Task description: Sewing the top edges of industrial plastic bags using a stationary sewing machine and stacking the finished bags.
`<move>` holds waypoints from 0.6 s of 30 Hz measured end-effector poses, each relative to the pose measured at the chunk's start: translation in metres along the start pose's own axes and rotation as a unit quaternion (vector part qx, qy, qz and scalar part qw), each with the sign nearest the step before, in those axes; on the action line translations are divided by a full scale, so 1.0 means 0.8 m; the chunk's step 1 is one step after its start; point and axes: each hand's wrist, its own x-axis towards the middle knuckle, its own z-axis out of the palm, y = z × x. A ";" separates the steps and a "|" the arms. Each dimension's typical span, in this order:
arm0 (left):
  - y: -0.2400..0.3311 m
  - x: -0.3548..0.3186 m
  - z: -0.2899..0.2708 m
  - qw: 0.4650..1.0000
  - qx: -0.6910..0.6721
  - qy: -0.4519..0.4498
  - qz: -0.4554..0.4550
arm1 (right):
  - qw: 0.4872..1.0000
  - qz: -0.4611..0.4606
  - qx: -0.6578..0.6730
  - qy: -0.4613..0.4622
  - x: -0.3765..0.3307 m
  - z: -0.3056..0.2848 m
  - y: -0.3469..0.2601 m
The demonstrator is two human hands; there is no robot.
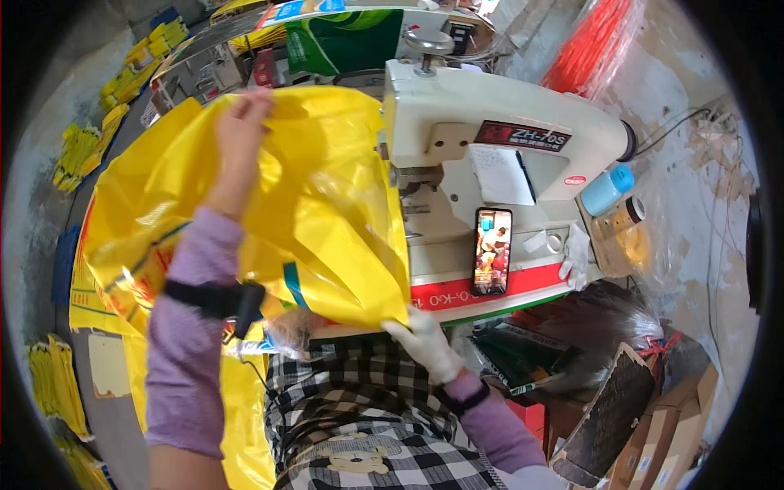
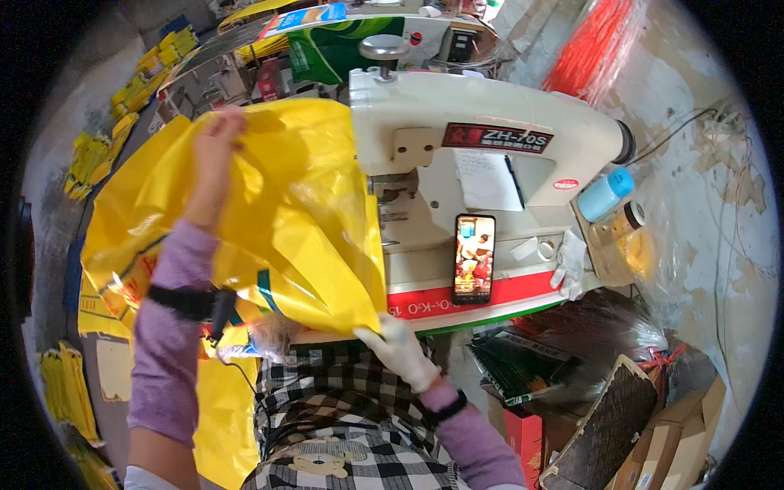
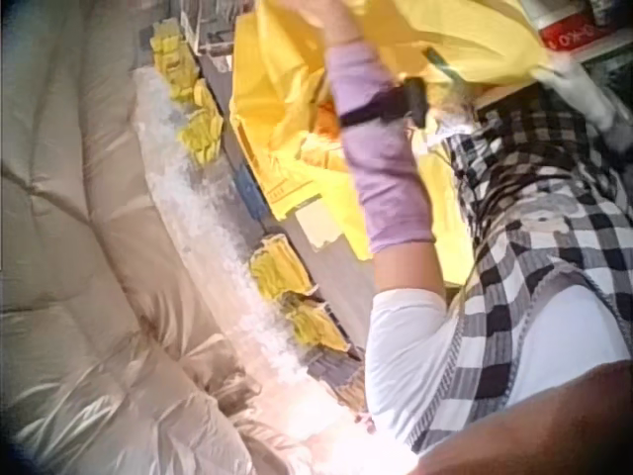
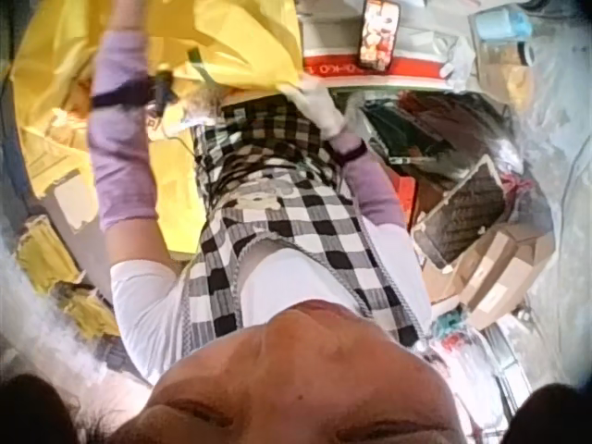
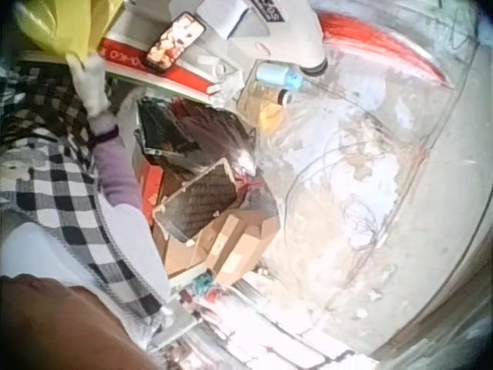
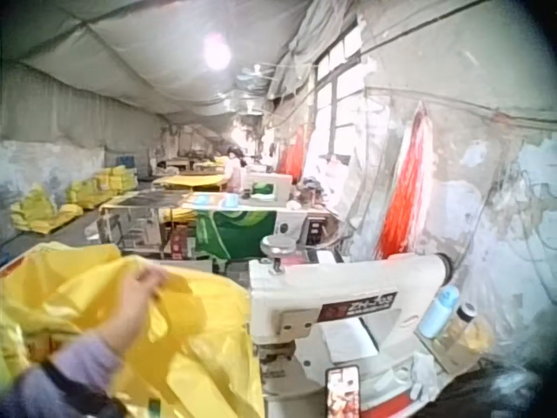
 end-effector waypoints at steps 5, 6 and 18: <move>0.076 0.072 -0.195 0.564 0.753 0.102 0.322 | 0.984 -0.122 -0.109 0.077 0.042 0.010 0.023; 0.048 0.087 -0.251 0.570 0.794 0.057 0.202 | 0.976 -0.126 -0.140 0.109 0.036 0.020 0.032; 0.069 0.070 -0.293 0.900 0.157 -0.183 -0.362 | 0.951 -0.301 -0.051 -0.037 0.021 0.083 -0.114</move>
